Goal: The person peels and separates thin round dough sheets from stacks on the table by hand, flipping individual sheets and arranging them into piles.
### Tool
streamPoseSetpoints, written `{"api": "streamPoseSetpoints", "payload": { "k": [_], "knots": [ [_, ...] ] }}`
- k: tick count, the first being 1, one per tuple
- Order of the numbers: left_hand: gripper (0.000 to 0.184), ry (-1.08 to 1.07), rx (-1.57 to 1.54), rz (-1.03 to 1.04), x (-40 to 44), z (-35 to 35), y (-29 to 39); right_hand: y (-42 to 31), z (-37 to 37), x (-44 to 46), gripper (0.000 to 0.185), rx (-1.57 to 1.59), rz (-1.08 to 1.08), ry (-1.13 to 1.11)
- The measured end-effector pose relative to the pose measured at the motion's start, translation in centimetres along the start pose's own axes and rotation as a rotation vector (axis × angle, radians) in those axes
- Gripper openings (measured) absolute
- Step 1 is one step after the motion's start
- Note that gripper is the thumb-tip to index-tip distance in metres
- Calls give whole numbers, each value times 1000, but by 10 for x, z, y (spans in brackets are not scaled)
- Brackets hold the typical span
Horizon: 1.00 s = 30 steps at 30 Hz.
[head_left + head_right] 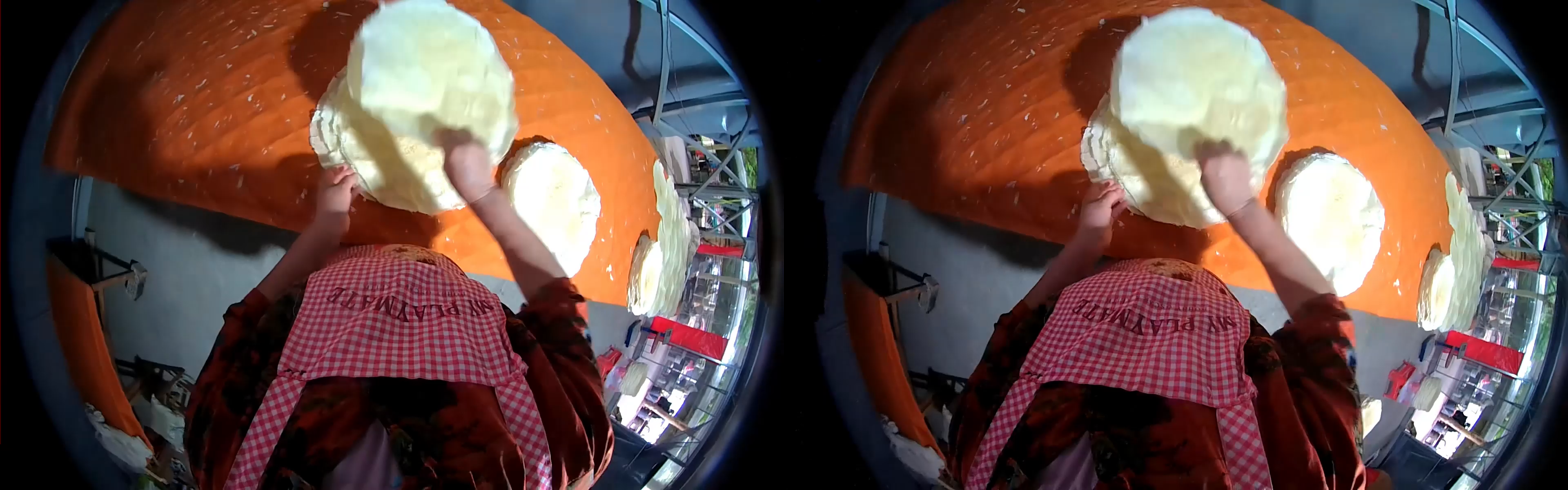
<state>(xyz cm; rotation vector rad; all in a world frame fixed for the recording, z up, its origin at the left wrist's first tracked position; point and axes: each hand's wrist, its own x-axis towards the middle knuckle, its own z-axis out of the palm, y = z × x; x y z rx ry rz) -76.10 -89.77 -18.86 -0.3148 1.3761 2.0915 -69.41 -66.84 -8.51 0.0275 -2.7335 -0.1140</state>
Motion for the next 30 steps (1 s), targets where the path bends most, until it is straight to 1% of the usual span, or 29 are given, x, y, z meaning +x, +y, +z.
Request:
{"api": "streamPoseSetpoints", "payload": {
  "k": [2,3,5,7,8,9,11,12,13,15,16,19,20,22,25,28,29,30],
  "knots": [
    [28,-15,84,-23,-4,3,-2,-8,64,-50,16,46,-7,-151],
    [29,-25,133,-37,-4,3,-3,-20,71,-59,16,100,24,-153],
    [31,-6,185,17,-1,4,-5,-22,83,-69,18,139,81,9],
    [33,7,238,60,0,4,-12,1,84,-67,20,289,131,-132],
    [33,7,243,25,-4,4,-15,10,86,-66,21,323,174,-88],
    [32,7,242,-1,-6,6,-14,6,55,-44,20,288,197,-114],
    [30,12,223,-43,-9,8,-14,-10,27,-28,23,264,93,-31],
    [29,12,213,-67,-12,7,-15,-22,26,-30,26,207,75,-115],
    [28,6,203,-86,-13,7,-16,-31,38,-43,30,239,66,-180],
    [30,-11,205,-84,-15,9,-16,-42,72,-75,37,259,53,-197],
    [31,-14,204,-85,-16,8,-18,-46,74,-81,44,232,46,-176],
    [32,-102,200,26,-20,3,-22,-40,72,-84,49,321,51,-171],
    [33,-111,181,-1,-19,4,-21,-34,68,-82,52,413,89,-277],
    [37,-124,131,-59,-20,9,-21,-32,63,-80,54,428,82,-285],
    [43,-162,116,-82,-21,18,-12,-31,65,-85,58,477,86,-262],
    [45,-289,-125,-252,-13,21,-12,-40,55,-83,62,442,124,-269],
    [45,-311,-155,-267,-15,22,-12,-44,50,-82,63,413,142,-280],
    [45,-337,-185,-280,-18,26,-9,-46,49,-80,60,417,159,-268]
  ]
}}
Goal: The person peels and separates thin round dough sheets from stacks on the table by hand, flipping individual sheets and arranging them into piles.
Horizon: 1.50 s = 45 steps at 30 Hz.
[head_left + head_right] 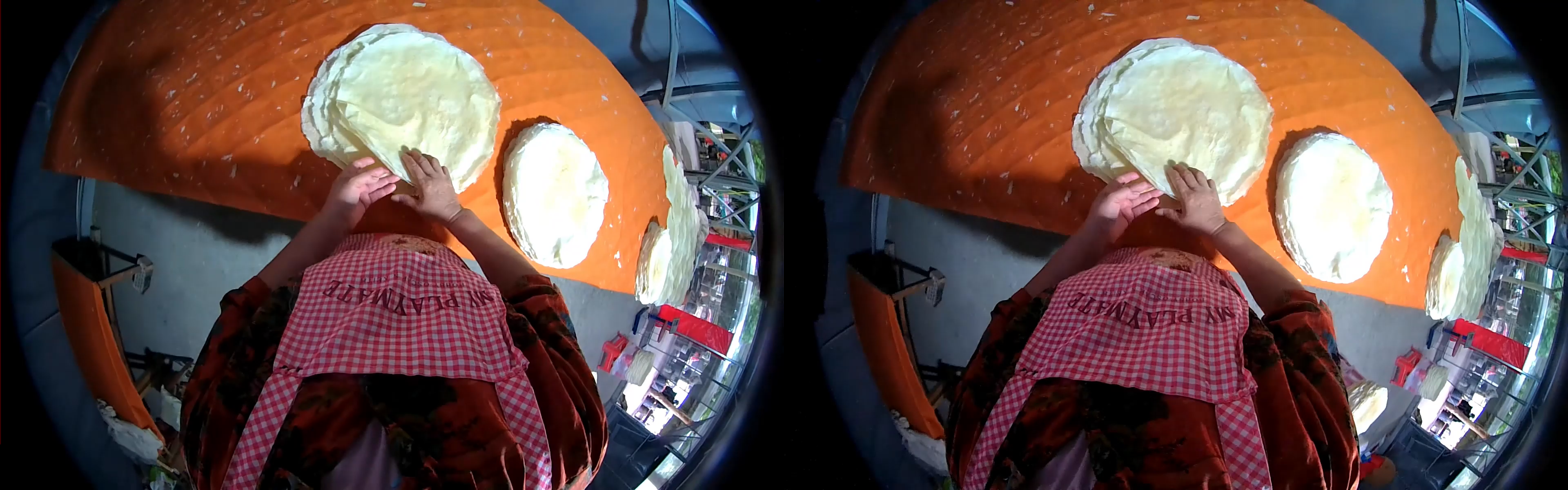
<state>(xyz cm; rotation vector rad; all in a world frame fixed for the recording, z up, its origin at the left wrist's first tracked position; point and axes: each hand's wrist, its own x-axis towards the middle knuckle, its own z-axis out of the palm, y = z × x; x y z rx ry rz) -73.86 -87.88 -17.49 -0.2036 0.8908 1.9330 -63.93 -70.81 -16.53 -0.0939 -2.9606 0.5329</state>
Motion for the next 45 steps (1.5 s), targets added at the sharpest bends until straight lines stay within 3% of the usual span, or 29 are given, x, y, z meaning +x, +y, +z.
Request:
{"api": "streamPoseSetpoints", "payload": {
  "k": [3,4,5,6,7,8,11,14,15,17,18,21,24,28,31,33,34,37,38,42,44,45],
  "knots": [
    [42,-16,129,57,7,-2,-10,16,4,12,50,173,50,84],
    [41,-7,208,95,13,-6,-15,26,-4,26,35,215,200,-63],
    [41,2,247,91,19,-9,-15,74,14,47,23,46,337,-246],
    [41,14,287,79,24,-12,-17,124,27,75,17,-103,198,-130],
    [41,25,327,63,25,-14,-19,137,-39,98,20,82,34,18],
    [38,136,324,24,13,7,-9,121,-99,127,21,-93,283,36],
    [34,205,308,30,14,13,-10,67,-221,158,18,-58,162,197],
    [36,274,634,296,31,-19,-22,28,-233,144,21,-222,-73,286],
    [36,352,732,472,33,-26,-19,28,-207,132,24,-327,-141,293],
    [36,517,913,821,34,-35,-16,26,-135,102,31,-348,-74,182],
    [35,469,661,551,16,-11,1,29,-93,86,32,-228,-172,278],
    [36,378,339,298,24,-21,6,35,-2,45,23,-206,-65,97],
    [31,321,347,178,16,-11,21,47,7,41,20,-46,-96,243],
    [20,217,375,-28,17,-14,14,19,-36,52,18,-141,-79,131],
    [15,160,252,-34,24,-19,7,9,6,22,28,-290,-87,2],
    [14,146,258,19,20,-14,11,-4,18,8,35,-153,-62,79],
    [13,146,256,42,17,-13,11,3,18,10,42,-54,-59,32],
    [12,135,299,36,21,-23,6,0,9,12,42,-78,-19,46],
    [14,93,256,3,25,-28,5,-4,4,12,48,-176,-93,22],
    [27,-4,85,-25,14,-9,17,-5,13,12,41,-94,-77,195],
    [40,24,155,6,15,6,16,54,11,37,27,-36,104,-211],
    [40,46,182,33,18,6,13,56,-19,71,15,-167,232,-142]
  ]
}}
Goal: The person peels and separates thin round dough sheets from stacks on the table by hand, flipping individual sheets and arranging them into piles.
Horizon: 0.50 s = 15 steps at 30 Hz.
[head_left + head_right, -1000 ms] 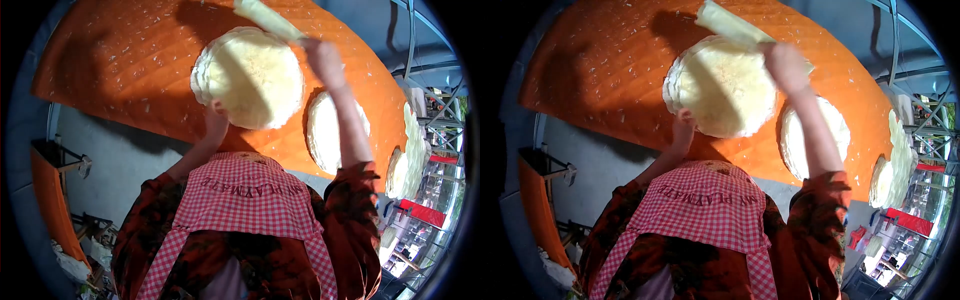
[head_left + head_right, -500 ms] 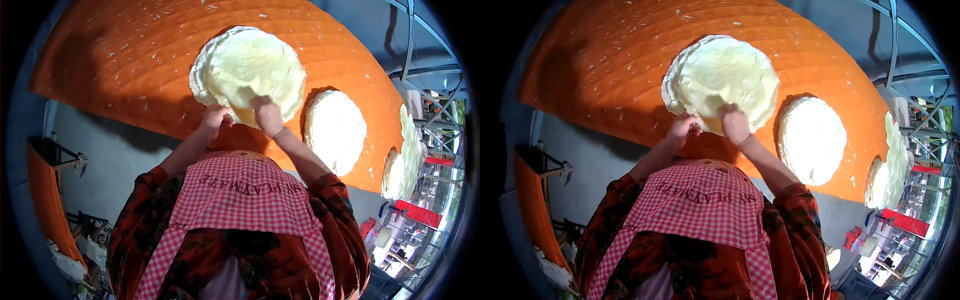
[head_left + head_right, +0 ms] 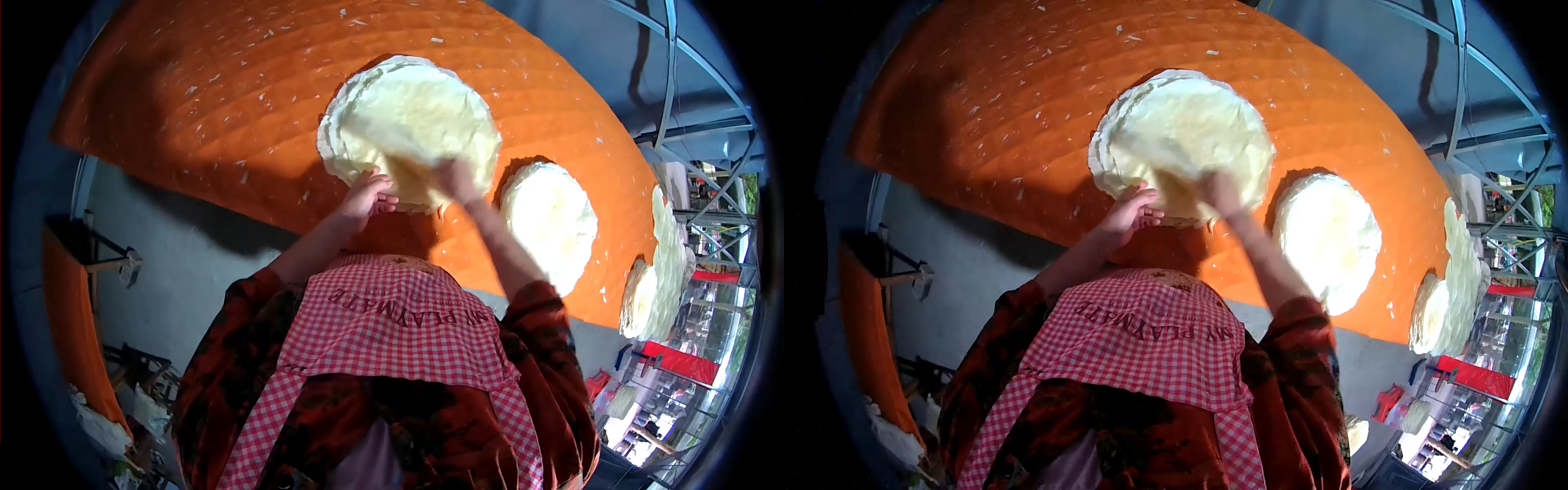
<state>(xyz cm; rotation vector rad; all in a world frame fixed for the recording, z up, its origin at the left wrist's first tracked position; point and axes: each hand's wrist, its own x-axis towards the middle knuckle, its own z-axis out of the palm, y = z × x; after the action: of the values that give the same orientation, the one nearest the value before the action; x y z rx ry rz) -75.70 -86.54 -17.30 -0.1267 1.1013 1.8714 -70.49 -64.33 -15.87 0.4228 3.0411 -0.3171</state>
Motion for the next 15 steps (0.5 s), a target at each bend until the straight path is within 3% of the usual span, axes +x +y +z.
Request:
{"api": "streamPoseSetpoints", "payload": {
  "k": [1,2,4,6,7,9,12,14,15],
  "knots": [
    [40,24,31,19,0,-1,-4,46,-14,29,15,176,-254,224],
    [40,43,64,41,2,-1,-6,45,-74,51,17,180,23,217],
    [38,71,119,44,4,-5,-5,19,-173,55,15,148,-55,367],
    [34,195,246,140,13,-13,-8,6,-208,48,19,66,-172,483],
    [33,328,328,302,28,-22,-17,-7,-211,36,21,10,-209,490],
    [29,600,485,623,61,-44,-36,-24,-184,20,25,-122,-209,476],
    [23,316,143,233,38,-37,-5,-20,-59,14,26,-70,-205,402],
    [20,326,168,191,29,-32,3,-10,18,5,22,-51,-165,194],
    [21,328,140,157,26,-33,4,-17,31,-7,21,-20,-274,352]
  ]
}}
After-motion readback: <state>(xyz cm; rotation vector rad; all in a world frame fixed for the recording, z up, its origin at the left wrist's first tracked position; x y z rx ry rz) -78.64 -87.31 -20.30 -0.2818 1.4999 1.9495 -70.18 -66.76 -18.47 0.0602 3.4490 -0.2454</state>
